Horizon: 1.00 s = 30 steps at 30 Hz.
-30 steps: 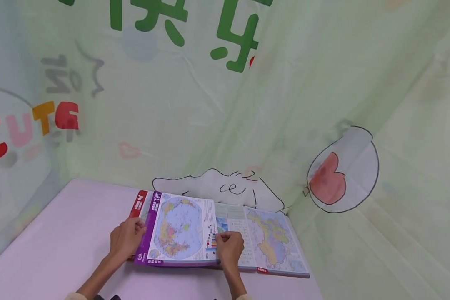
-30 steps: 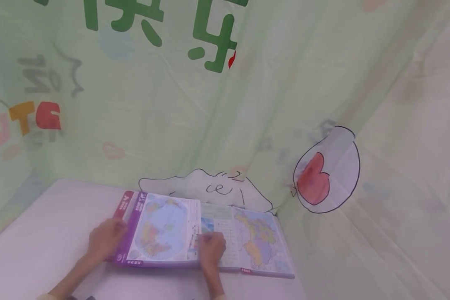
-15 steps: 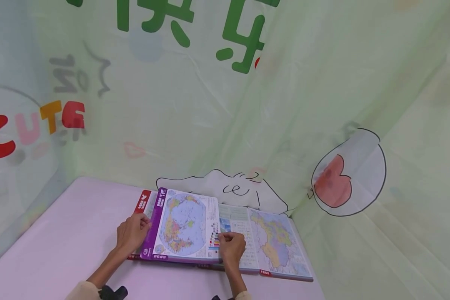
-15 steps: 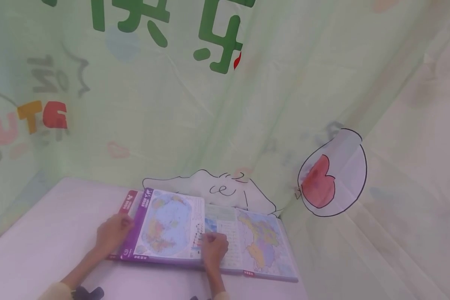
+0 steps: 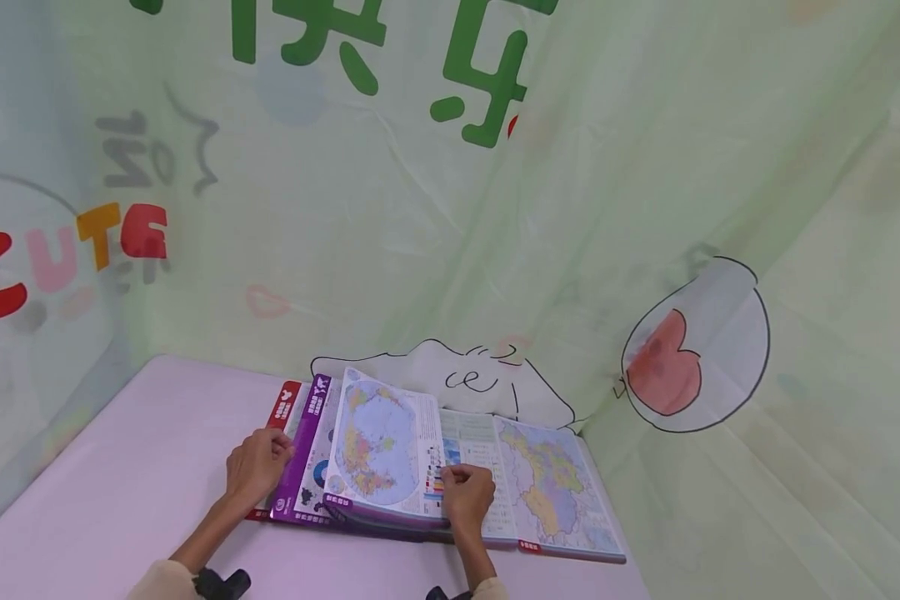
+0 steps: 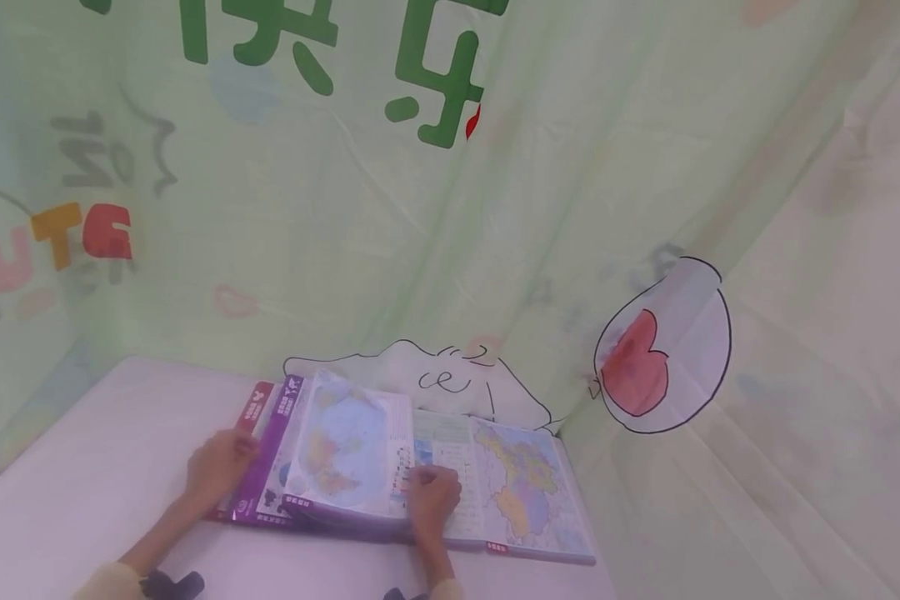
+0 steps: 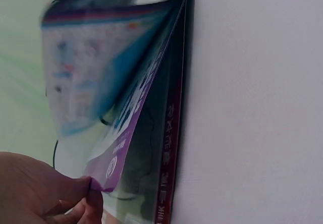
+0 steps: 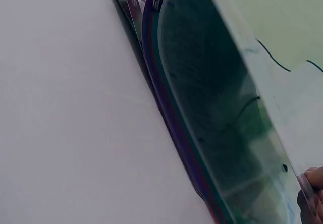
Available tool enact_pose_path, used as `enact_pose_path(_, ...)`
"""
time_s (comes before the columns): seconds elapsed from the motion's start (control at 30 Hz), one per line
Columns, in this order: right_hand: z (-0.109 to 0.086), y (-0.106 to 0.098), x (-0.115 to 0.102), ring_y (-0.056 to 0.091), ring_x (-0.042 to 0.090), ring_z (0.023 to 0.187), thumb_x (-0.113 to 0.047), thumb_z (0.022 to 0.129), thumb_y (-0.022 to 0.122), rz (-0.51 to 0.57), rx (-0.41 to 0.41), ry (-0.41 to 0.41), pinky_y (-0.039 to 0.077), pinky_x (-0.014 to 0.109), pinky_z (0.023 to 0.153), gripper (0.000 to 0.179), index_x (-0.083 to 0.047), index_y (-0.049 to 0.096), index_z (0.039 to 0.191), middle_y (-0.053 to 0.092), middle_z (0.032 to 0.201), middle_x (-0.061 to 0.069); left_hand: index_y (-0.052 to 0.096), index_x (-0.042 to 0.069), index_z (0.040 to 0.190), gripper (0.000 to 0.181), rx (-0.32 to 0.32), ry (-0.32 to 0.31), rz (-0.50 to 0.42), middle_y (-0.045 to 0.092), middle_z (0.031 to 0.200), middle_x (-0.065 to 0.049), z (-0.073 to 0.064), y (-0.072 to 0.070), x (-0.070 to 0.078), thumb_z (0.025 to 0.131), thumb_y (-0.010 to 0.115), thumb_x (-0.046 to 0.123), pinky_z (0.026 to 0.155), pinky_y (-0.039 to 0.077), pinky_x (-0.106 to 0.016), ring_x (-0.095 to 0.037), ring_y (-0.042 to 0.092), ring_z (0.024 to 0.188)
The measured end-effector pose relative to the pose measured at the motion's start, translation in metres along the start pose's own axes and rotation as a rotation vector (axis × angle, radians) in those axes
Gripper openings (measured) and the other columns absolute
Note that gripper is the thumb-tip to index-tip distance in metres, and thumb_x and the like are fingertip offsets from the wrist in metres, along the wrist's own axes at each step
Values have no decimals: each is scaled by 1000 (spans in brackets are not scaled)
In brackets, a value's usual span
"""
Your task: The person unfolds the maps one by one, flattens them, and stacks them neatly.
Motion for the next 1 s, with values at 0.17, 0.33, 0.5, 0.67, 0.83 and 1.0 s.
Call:
enact_pose_path(0.17, 12, -10, 4, 58, 18, 67, -7, 93, 84, -46, 6, 9, 41, 23, 63, 7, -1, 85, 90, 72, 74, 8, 77, -3, 101, 14, 11, -28, -6, 75, 84, -11, 0, -2, -5, 98, 77, 10, 64, 44, -30, -20, 63, 72)
enact_pose_path(0.33, 21, -32, 11, 59, 20, 68, -7, 93, 84, -67, 33, 17, 41, 24, 64, 8, 1, 84, 91, 74, 77, 12, 77, -4, 101, 15, 14, -43, -16, 75, 84, -11, -1, -1, -5, 98, 78, 10, 66, 44, -31, -21, 63, 72)
enact_pose_path(0.5, 44, -59, 30, 58, 19, 64, -6, 91, 85, -115, 81, -4, 39, 27, 65, 9, 3, 84, 88, 74, 74, 14, 79, -3, 102, 16, 16, -63, -12, 77, 87, -13, 4, 1, -18, 98, 78, 12, 66, 43, -30, -21, 64, 73)
enact_pose_path(0.67, 67, -91, 50, 61, 22, 60, -5, 87, 84, -150, 133, -57, 40, 32, 62, 11, 6, 83, 84, 75, 71, 18, 78, -5, 100, 18, 41, -68, -10, 78, 85, -17, 5, -12, -23, 99, 76, 13, 65, 43, -32, -24, 65, 72)
enact_pose_path(0.83, 89, -128, 74, 67, 33, 62, -6, 86, 82, -229, 203, -72, 41, 41, 61, 14, 8, 83, 84, 77, 73, 23, 77, -7, 102, 21, 65, -79, -3, 78, 88, -21, 7, -21, -28, 99, 76, 14, 66, 42, -32, -27, 67, 73)
enact_pose_path(1.0, 104, -157, 95, 70, 44, 69, -4, 88, 76, -318, 249, -52, 48, 54, 66, 15, 10, 82, 87, 78, 78, 26, 76, -9, 101, 22, 69, -91, 25, 77, 89, -24, 3, -25, -30, 98, 77, 14, 67, 43, -34, -29, 67, 74)
Point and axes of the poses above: each hand's wrist, its own z-axis towards the middle knuckle, its own y-axis out of the palm, x = y × z, the point moved 10 cm from there along z, towards the middle knuckle
